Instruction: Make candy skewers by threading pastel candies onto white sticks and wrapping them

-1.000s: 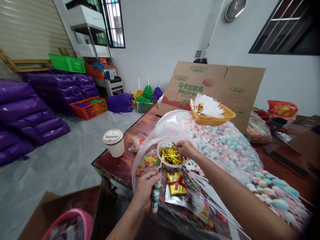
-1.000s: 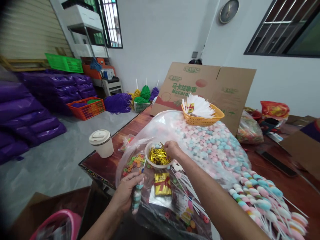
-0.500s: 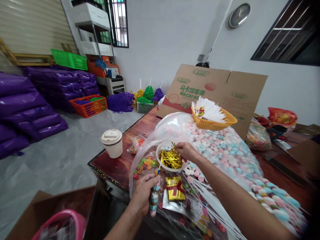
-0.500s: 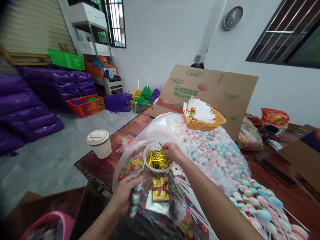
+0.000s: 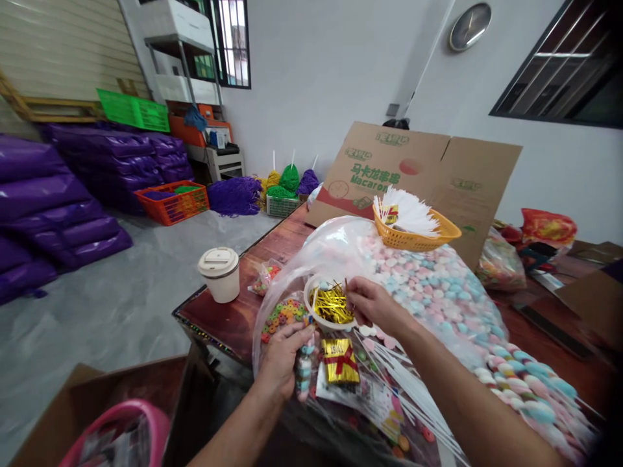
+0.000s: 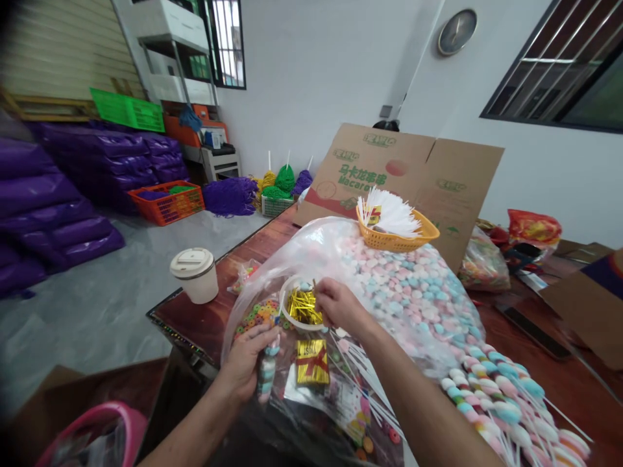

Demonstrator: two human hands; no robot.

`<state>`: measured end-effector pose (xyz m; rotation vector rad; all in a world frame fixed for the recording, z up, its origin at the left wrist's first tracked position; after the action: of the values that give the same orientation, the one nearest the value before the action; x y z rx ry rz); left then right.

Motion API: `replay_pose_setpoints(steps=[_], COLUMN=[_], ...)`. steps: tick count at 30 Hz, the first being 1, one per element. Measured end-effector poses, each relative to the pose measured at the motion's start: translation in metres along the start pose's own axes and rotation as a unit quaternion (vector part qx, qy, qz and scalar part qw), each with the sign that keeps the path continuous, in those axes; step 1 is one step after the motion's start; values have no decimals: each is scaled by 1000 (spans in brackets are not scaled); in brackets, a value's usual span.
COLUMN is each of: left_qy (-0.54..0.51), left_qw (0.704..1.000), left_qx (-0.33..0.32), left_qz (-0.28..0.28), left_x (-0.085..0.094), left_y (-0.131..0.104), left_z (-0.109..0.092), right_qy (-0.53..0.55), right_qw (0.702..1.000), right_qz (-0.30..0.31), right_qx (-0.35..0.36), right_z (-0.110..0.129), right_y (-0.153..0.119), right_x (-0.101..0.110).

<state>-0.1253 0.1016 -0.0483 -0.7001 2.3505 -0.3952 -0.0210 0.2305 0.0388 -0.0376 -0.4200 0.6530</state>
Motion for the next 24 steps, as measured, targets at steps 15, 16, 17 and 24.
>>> replay_pose_setpoints(steps=[15, 16, 17, 24], left_qy=[166, 168, 169, 186], left_qw=[975, 973, 970, 957], left_qx=[-14, -8, -5, -27], left_qz=[145, 157, 173, 220], left_x=[-67, -68, -68, -78], left_y=[-45, -48, -50, -60], left_z=[30, 33, 35, 41], right_qy=[-12, -14, -21, -97], right_qw=[985, 985, 984, 961], right_qz=[-57, -59, -67, -166], right_qx=[165, 164, 164, 201], right_z=[-31, -32, -31, -26], right_y=[-103, -107, -111, -128], right_x=[-19, -18, -17, -10])
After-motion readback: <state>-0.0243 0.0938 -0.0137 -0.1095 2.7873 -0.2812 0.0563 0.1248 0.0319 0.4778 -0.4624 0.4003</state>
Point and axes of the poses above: each hand's wrist, its own y-axis towards the middle knuckle, its own x-axis out of the back of the hand, z = x × y, the point moved 9 cm from there along y, towards the middle knuckle, and after that the axes turned 6 degrees about y, right-handed, at the moved point
